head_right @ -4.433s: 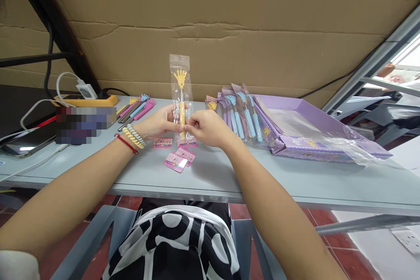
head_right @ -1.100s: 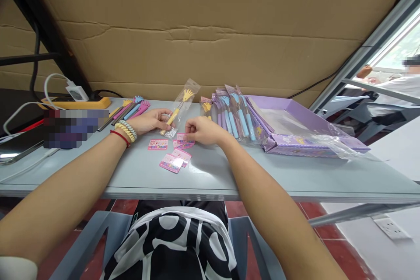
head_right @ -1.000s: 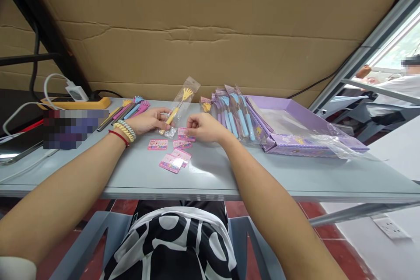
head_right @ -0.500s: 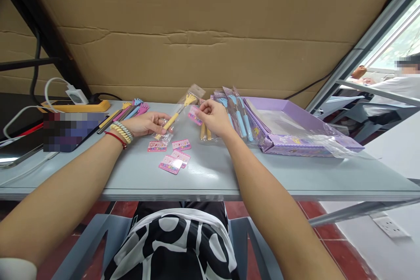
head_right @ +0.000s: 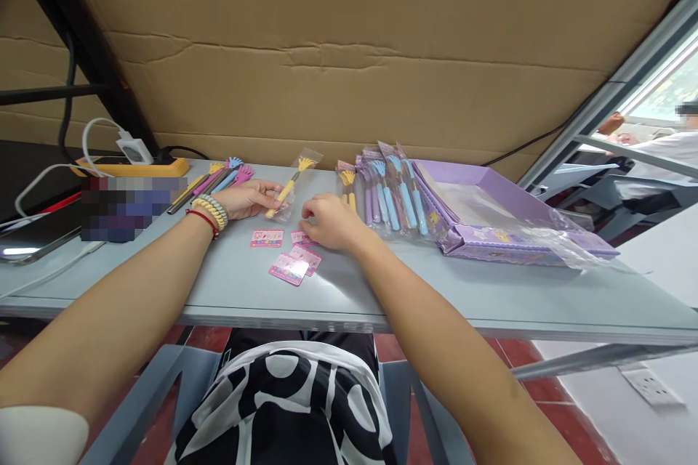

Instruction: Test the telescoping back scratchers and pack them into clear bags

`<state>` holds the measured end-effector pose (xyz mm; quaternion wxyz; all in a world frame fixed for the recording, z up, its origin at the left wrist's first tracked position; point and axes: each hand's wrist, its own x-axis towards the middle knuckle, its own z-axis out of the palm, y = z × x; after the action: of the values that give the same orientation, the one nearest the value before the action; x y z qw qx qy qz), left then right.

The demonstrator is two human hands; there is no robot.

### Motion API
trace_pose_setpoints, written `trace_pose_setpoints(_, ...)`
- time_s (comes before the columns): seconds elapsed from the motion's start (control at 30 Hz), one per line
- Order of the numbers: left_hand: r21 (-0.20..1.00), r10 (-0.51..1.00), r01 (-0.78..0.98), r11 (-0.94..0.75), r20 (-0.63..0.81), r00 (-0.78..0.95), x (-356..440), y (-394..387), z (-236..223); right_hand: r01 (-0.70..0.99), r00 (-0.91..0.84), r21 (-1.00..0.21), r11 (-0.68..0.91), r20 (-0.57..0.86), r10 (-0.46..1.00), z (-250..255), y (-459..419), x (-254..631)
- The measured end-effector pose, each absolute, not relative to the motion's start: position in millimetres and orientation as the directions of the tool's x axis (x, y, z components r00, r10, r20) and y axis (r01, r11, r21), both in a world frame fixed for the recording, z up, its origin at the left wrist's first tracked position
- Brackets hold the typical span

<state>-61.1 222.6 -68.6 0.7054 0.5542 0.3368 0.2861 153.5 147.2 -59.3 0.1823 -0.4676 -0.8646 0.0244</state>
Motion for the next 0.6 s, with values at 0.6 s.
trace_pose_setpoints(0.6,0.974,0.804,-0.010,0.225,-0.180,0.567,-59,220,-67,0.836,-0.470,-0.272,0.477,0.092,0.878,-42,145,170)
